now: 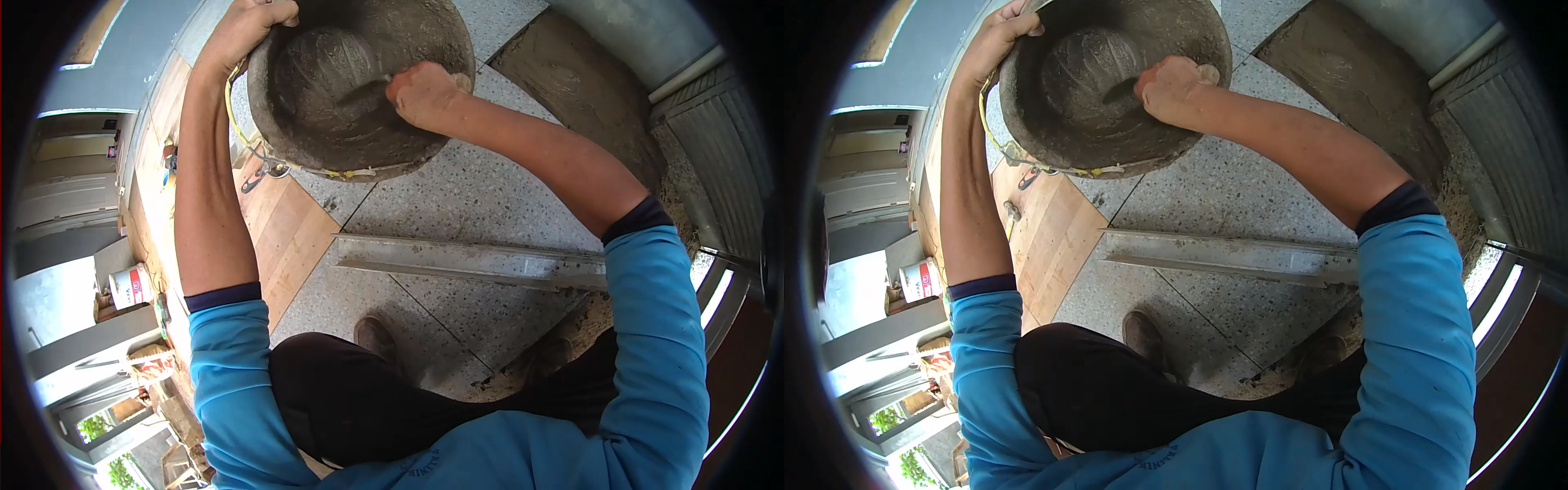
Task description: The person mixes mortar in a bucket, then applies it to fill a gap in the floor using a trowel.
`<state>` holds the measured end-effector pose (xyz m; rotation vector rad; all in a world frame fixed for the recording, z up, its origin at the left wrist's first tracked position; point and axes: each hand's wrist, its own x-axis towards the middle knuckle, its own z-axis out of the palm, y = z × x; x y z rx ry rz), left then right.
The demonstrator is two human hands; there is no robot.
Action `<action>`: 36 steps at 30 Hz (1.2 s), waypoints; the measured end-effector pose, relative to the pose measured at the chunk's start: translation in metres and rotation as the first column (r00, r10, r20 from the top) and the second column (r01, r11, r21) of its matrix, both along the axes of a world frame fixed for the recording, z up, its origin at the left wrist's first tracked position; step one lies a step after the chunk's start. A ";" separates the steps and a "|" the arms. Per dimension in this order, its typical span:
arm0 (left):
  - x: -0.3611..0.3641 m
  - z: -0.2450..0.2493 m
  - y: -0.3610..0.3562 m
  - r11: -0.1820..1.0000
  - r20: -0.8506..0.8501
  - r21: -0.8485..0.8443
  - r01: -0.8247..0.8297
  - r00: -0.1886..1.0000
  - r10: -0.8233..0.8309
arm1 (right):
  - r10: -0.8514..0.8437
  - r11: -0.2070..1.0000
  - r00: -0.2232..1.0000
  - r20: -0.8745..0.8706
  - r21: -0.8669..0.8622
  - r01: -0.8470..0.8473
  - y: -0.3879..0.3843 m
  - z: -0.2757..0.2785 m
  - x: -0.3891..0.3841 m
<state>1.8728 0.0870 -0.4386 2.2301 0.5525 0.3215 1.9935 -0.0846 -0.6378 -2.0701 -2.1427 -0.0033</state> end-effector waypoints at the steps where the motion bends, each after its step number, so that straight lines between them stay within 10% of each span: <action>1: 0.001 0.000 0.001 1.000 0.000 0.000 0.013 1.000 -0.013 | -0.032 0.992 0.998 -0.049 0.122 0.038 0.005 0.000 0.003; 6: 0.005 0.000 -0.007 0.999 -0.019 -0.037 -0.012 1.000 0.011 | -0.116 0.881 0.980 -0.159 0.438 0.175 0.038 0.010 0.003; 14: -0.002 0.000 0.002 1.000 -0.009 -0.028 -0.012 1.000 0.011 | 0.116 0.965 0.979 0.165 0.216 -0.151 -0.003 -0.004 -0.014; 20: 0.009 0.000 -0.010 0.998 0.005 -0.054 0.028 1.000 -0.028 | 0.034 0.891 0.999 0.012 0.453 -0.036 0.026 0.009 -0.005; 27: 0.013 -0.002 -0.010 0.998 -0.030 0.022 0.051 0.998 -0.051 | 0.095 0.990 0.873 0.479 0.042 -0.132 -0.005 -0.012 -0.028; 31: 0.013 -0.002 -0.009 0.997 -0.035 0.038 0.065 0.997 -0.064 | 0.081 0.996 0.892 0.445 0.004 -0.093 -0.028 0.007 -0.003; 36: 0.025 -0.005 -0.015 0.990 -0.030 0.049 0.134 0.991 -0.132 | 0.091 0.985 0.971 -0.220 -0.124 -0.120 -0.033 -0.003 -0.004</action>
